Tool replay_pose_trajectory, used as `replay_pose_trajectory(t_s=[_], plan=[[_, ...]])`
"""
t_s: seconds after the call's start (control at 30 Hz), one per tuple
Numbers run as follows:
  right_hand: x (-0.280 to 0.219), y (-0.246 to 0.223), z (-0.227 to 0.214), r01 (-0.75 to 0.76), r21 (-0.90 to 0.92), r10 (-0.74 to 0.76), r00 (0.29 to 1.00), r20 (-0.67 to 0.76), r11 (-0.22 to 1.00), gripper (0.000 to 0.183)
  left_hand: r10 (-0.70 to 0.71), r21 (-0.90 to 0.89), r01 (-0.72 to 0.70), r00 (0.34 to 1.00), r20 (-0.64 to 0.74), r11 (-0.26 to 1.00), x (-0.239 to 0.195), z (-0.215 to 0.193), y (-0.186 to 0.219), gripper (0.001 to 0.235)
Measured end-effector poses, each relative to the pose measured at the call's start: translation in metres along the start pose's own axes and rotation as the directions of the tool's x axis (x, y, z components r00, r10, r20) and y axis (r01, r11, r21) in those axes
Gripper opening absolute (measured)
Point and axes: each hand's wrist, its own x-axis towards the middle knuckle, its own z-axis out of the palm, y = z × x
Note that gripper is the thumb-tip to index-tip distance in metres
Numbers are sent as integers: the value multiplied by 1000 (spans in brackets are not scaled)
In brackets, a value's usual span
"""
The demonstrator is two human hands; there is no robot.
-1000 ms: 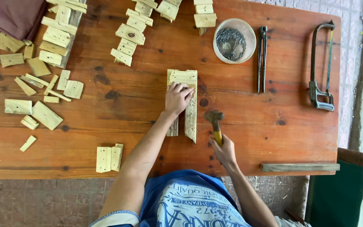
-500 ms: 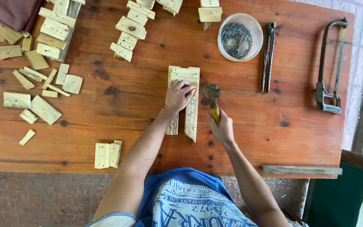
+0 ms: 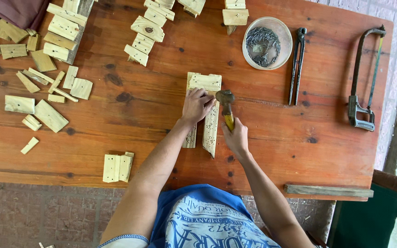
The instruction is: The person assembles small wooden blocks into a U-shaped structure on a wooden table. They pick up nails from a container, place them into pre-drilled holes, and hammer them in with a hammer. The person repeats this process to secure multiple blocks together.
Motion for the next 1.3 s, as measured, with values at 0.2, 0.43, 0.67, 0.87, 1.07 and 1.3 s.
replay_pose_trajectory(t_s=[0.2,0.43,0.67,0.87,1.07,1.3], plan=[[4,-4,-2,-33,-23,33,999,28,999,26,3,-1,-3,1000,13,1000,4,-8,4,6],[2,-6,-4,-43,-25,43,999,25,999,26,16,-24,-15,999,35,1000,3,-8,-1,4],[0,-17,-9,-25,-47,26,999,28,999,29,4,-34,-2,998,61,999,-4,0,-8,3],[-5,-23,-3,-27,-39,28,999,20,999,28,-14,-26,16,998,65,1000,-7,5,-12,6],[-5,-14,2,-41,-41,41,999,9,998,25,-4,-31,6,998,69,999,-3,-1,-10,3],[-6,-17,-3,-46,-34,46,999,0,998,26,-36,-22,39,994,103,999,-11,8,-15,4]])
